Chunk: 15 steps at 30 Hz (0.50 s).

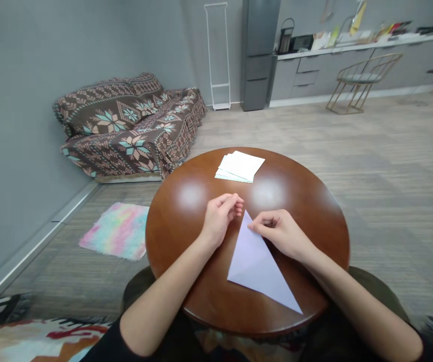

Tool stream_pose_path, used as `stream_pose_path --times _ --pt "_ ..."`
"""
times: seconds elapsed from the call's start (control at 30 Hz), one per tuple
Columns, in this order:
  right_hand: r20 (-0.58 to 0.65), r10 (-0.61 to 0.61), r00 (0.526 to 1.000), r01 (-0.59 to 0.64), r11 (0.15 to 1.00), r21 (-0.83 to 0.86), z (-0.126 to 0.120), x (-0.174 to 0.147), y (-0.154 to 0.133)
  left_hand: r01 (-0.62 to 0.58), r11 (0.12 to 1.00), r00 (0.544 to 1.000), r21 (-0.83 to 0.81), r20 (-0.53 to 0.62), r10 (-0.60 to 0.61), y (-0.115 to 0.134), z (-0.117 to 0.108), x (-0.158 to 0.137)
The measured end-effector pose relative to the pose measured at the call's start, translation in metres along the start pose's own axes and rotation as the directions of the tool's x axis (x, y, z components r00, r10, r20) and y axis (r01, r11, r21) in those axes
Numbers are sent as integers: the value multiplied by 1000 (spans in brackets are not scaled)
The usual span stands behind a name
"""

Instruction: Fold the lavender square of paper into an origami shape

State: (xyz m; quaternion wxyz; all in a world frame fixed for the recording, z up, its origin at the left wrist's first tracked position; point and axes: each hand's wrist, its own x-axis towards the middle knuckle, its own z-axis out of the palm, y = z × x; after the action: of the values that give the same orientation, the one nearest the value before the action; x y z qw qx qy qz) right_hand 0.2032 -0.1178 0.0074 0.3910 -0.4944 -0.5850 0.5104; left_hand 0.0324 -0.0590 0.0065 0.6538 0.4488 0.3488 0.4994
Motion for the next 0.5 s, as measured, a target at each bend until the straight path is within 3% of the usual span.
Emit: stream_pose_path --times 0.1,0.2,0.5 --pt "-33 -17 999 18 1000 18 -2 1 1 14 981 990 194 133 -41 1 4 -8" --pt "-51 -15 999 18 999 48 -3 2 3 -29 956 987 290 160 -19 1 8 -13" --pt "-106 31 994 -9 981 194 -3 1 2 39 981 991 191 121 -63 -1 6 -12"
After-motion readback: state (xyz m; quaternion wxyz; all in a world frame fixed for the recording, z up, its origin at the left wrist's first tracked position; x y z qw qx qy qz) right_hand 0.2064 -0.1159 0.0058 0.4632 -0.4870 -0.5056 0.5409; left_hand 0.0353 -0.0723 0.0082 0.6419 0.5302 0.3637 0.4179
